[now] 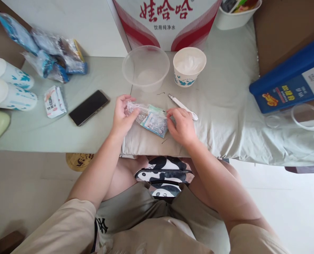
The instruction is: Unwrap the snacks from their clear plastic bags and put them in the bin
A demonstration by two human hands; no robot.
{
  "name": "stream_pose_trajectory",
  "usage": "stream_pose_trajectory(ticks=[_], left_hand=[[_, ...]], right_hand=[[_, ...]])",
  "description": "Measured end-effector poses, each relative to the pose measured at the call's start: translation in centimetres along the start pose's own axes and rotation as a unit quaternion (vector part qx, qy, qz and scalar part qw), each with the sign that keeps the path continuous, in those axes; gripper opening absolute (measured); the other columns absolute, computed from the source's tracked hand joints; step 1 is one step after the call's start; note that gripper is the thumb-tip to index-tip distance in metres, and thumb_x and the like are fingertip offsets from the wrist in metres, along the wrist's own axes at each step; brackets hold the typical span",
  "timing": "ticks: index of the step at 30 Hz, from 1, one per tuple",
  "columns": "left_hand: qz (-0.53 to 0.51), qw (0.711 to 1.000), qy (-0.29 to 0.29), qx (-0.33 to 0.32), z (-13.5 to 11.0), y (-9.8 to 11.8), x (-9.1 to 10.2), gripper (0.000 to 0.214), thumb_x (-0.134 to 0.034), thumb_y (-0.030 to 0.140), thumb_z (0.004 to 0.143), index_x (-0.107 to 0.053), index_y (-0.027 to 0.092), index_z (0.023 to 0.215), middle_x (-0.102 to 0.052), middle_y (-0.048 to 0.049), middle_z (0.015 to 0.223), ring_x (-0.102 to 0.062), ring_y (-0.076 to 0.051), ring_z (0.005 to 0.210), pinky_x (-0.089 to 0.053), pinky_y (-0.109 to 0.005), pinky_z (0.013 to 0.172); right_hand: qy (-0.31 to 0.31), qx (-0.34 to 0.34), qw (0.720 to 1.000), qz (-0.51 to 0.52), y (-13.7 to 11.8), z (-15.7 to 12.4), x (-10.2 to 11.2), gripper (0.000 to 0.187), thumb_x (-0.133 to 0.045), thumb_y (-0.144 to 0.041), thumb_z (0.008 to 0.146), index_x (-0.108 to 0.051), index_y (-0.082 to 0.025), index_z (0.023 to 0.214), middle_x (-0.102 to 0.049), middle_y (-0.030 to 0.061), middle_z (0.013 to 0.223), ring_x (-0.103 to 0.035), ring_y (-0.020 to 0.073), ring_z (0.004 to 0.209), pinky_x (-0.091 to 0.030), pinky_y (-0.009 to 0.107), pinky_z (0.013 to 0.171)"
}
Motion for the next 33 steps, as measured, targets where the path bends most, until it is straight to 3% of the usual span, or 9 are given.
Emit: stream_pose_trajectory(ticks=[4, 6, 11, 16, 20, 22, 24, 27, 33], left_hand=[[0.023, 0.999, -0.03, 0.03, 0.0, 0.4, -0.5, 0.029, -0.068, 0.017, 0.083, -0.058, 0.023, 0.109, -0.071, -0.0006, 0.091, -0.069, -0.015, 0.079, -0.055, -0.028, 0.073], [0.019, 0.999, -0.004, 0.044, 0.3, 0.4, -0.2, 0.026, -0.064, 0.013, 0.082, -0.059, 0.022, 0.105, -0.07, 0.0003, 0.087, -0.068, -0.014, 0.076, -0.054, -0.027, 0.071], [0.039, 0.994, 0.08, 0.06, 1.3, -0.2, 1.6, 0.023, -0.06, 0.007, 0.08, -0.06, 0.022, 0.098, -0.069, 0.0012, 0.085, -0.067, -0.012, 0.073, -0.054, -0.025, 0.07], [0.127, 0.987, 0.092, 0.028, 1.5, -0.5, 2.7, 0.022, -0.057, 0.007, 0.08, -0.064, 0.021, 0.095, -0.069, -0.0016, 0.092, -0.068, -0.015, 0.086, -0.057, -0.029, 0.081], [0.229, 0.973, 0.006, -0.04, 0.8, 0.5, 1.9, 0.025, -0.07, 0.013, 0.077, -0.073, 0.02, 0.101, -0.066, -0.0074, 0.113, -0.067, -0.021, 0.108, -0.055, -0.036, 0.102], [0.253, 0.966, -0.033, -0.045, 0.5, 1.0, 1.3, 0.025, -0.074, 0.014, 0.076, -0.074, 0.02, 0.101, -0.065, -0.008, 0.116, -0.067, -0.022, 0.109, -0.054, -0.038, 0.105], [0.267, 0.961, -0.046, -0.048, 0.3, 1.4, 1.2, 0.017, -0.071, 0.014, 0.079, -0.074, 0.021, 0.094, -0.066, -0.0072, 0.115, -0.067, -0.021, 0.108, -0.054, -0.038, 0.105], [0.275, 0.959, -0.028, -0.067, 0.0, 2.3, 1.7, 0.008, -0.065, 0.015, 0.085, -0.07, 0.021, 0.087, -0.066, -0.0059, 0.111, -0.067, -0.021, 0.106, -0.053, -0.039, 0.104], [0.269, 0.943, 0.073, -0.18, -1.4, 4.9, 4.4, 0.004, -0.062, 0.019, 0.083, -0.061, 0.023, 0.083, -0.066, -0.0065, 0.105, -0.064, -0.025, 0.112, -0.049, -0.046, 0.109]], right_hand=[[-0.044, 0.013, 0.999, 0.016, -0.6, -0.1, -0.2, 0.037, -0.057, -0.028, 0.089, -0.062, -0.023, 0.125, -0.076, 0.0084, 0.104, -0.067, 0.031, 0.107, -0.049, 0.047, 0.095], [-0.034, 0.021, 0.999, 0.016, -0.6, 0.0, 0.1, 0.032, -0.054, -0.025, 0.09, -0.067, -0.024, 0.118, -0.074, 0.0071, 0.094, -0.067, 0.0298, 0.1, -0.049, 0.046, 0.093], [0.08, -0.029, 0.996, 0.012, 1.5, 0.5, 2.1, 0.012, -0.053, -0.019, 0.083, -0.064, -0.024, 0.084, -0.069, 0.0058, 0.084, -0.065, 0.0257, 0.087, -0.05, 0.043, 0.085], [0.194, -0.112, 0.974, 0.035, 3.3, 0.1, 3.5, 0.018, -0.045, -0.017, 0.085, -0.059, -0.024, 0.092, -0.071, 0.0087, 0.103, -0.067, 0.0254, 0.101, -0.051, 0.044, 0.089], [0.107, -0.037, 0.993, 0.037, 2.7, 0.2, 2.4, 0.037, -0.055, -0.031, 0.09, -0.057, -0.023, 0.127, -0.067, 0.0149, 0.131, -0.063, 0.0317, 0.123, -0.05, 0.05, 0.1], [0.053, -0.013, 0.998, 0.007, 2.5, 0.4, 1.6, 0.051, -0.061, -0.034, 0.086, -0.056, -0.022, 0.135, -0.071, 0.0143, 0.12, -0.065, 0.0331, 0.116, -0.049, 0.052, 0.101], [0.014, -0.026, 1.0, -0.005, 2.5, 0.6, 1.1, 0.05, -0.06, -0.031, 0.085, -0.06, -0.021, 0.133, -0.072, 0.0072, 0.09, -0.068, 0.0285, 0.091, -0.052, 0.049, 0.092], [-0.027, -0.045, 0.999, 0.012, 2.3, 0.6, 1.0, 0.032, -0.055, -0.026, 0.086, -0.07, -0.022, 0.114, -0.059, -0.0007, 0.064, -0.059, 0.0201, 0.064, -0.052, 0.038, 0.075], [0.031, -0.019, 0.999, 0.038, 1.1, 0.3, 1.5, 0.022, -0.053, -0.025, 0.086, -0.07, -0.022, 0.099, -0.069, 0.0077, 0.09, -0.066, 0.0225, 0.083, -0.054, 0.038, 0.079]])
Point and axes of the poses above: each hand's wrist, its own z-axis towards the middle knuckle, its own x-axis out of the back of the hand, y = z × x, the point moved 3 cm from there along z, towards the middle knuckle
